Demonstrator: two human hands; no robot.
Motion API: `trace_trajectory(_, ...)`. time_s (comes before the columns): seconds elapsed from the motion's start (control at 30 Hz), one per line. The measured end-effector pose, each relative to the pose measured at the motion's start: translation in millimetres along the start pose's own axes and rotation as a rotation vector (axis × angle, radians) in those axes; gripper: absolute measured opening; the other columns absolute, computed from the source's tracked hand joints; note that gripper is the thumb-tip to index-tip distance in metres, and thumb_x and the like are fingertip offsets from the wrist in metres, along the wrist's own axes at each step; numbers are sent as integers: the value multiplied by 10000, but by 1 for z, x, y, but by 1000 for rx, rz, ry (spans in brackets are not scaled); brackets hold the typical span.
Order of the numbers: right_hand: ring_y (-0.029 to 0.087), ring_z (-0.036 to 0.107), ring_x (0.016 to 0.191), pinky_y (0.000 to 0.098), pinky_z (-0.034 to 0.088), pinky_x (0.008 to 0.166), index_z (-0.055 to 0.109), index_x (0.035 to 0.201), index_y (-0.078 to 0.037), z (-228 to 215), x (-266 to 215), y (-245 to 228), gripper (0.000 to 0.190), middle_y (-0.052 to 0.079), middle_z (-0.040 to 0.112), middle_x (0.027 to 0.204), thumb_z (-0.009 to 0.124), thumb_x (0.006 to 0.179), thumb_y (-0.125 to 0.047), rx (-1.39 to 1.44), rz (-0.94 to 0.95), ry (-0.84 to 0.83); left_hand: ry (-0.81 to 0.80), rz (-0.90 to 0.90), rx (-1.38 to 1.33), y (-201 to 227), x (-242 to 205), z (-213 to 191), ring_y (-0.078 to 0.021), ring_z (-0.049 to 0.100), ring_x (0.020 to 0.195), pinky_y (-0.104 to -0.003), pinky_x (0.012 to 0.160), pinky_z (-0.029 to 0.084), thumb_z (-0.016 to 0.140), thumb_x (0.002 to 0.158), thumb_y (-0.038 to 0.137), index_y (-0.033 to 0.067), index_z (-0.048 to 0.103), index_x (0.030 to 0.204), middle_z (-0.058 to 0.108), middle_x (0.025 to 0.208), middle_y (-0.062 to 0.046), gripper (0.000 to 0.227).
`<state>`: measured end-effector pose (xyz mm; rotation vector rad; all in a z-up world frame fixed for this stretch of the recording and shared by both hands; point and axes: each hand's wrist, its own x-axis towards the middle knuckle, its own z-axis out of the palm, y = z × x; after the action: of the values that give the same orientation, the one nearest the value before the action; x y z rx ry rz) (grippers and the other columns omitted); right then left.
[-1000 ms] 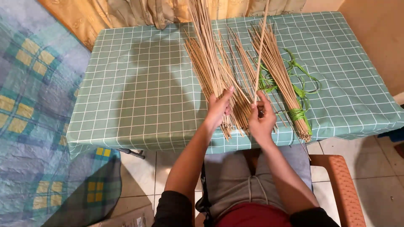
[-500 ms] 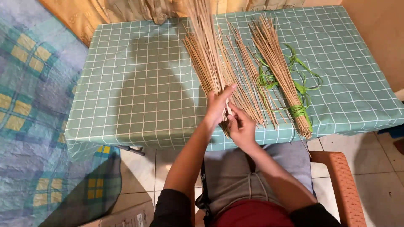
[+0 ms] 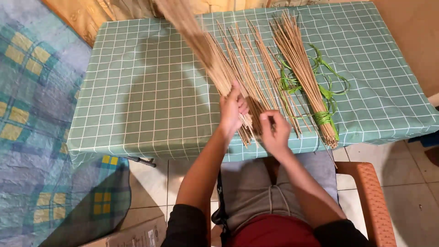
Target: Assembling brooms by sorting, aligning, and bundling palm leaf midribs and securing them with plastic string.
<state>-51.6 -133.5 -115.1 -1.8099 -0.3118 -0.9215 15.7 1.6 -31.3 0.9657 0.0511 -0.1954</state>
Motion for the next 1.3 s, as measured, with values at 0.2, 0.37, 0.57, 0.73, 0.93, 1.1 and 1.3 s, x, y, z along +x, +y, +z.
trace_trajectory(0.2, 216, 520, 676, 366, 462, 701, 659, 896, -67, 9, -15, 0, 369, 76, 577, 753, 385, 1059, -254, 83, -177, 110, 22, 47, -148, -4, 7, 0, -34, 327, 371, -194, 382, 301, 571, 1042, 462, 201, 451, 742, 347, 527, 124, 415)
trace_trajectory(0.37, 225, 530, 684, 376, 448, 719, 684, 891, -55, 17, 3, -18, 372, 69, 569, 755, 394, 1052, -224, -16, -240, 128, 27, -46, -98, 6, -13, 18, -41, 338, 382, -193, 380, 303, 590, 1020, 485, 206, 459, 750, 373, 528, 112, 410)
trace_trajectory(0.57, 276, 568, 734, 385, 439, 740, 699, 1005, -29, 11, 36, -22, 255, 92, 589, 848, 475, 1072, -131, -121, -155, 89, 27, -118, -20, -4, -15, 24, -50, 353, 346, -206, 356, 298, 721, 922, 489, 195, 437, 621, 358, 476, 78, 508)
trace_trajectory(0.73, 348, 673, 774, 429, 495, 731, 740, 978, 14, -21, 42, 4, 88, 170, 698, 856, 690, 985, -57, -325, -23, -44, 1, -135, -33, 5, 3, 9, -59, 324, 316, -223, 335, 282, 709, 926, 449, 171, 391, 537, 283, 442, 59, 574)
trace_trajectory(0.93, 296, 673, 904, 452, 569, 813, 794, 1104, -190, -32, 27, 16, 328, 31, 732, 806, 811, 782, -249, -781, 291, -306, 59, -120, -21, 30, -14, 18, -95, 358, 332, -266, 320, 305, 781, 904, 370, 164, 405, 591, 339, 472, 20, 530)
trace_trajectory(1.1, 392, 685, 875, 591, 561, 814, 669, 1345, -73, -27, 34, 8, 536, 129, 733, 787, 718, 816, -142, -766, 442, -320, 74, -140, 28, 32, -20, 20, -92, 383, 322, -248, 310, 320, 772, 894, 365, 129, 450, 574, 340, 466, 24, 512)
trace_trajectory(1.3, 380, 703, 822, 480, 576, 762, 697, 1337, -64, -36, 47, -4, 504, 173, 728, 835, 678, 840, 20, -478, 510, -104, 124, -165, 73, 6, -2, 5, -90, 428, 379, -273, 341, 329, 805, 894, 393, 111, 446, 880, 409, 541, 30, 457)
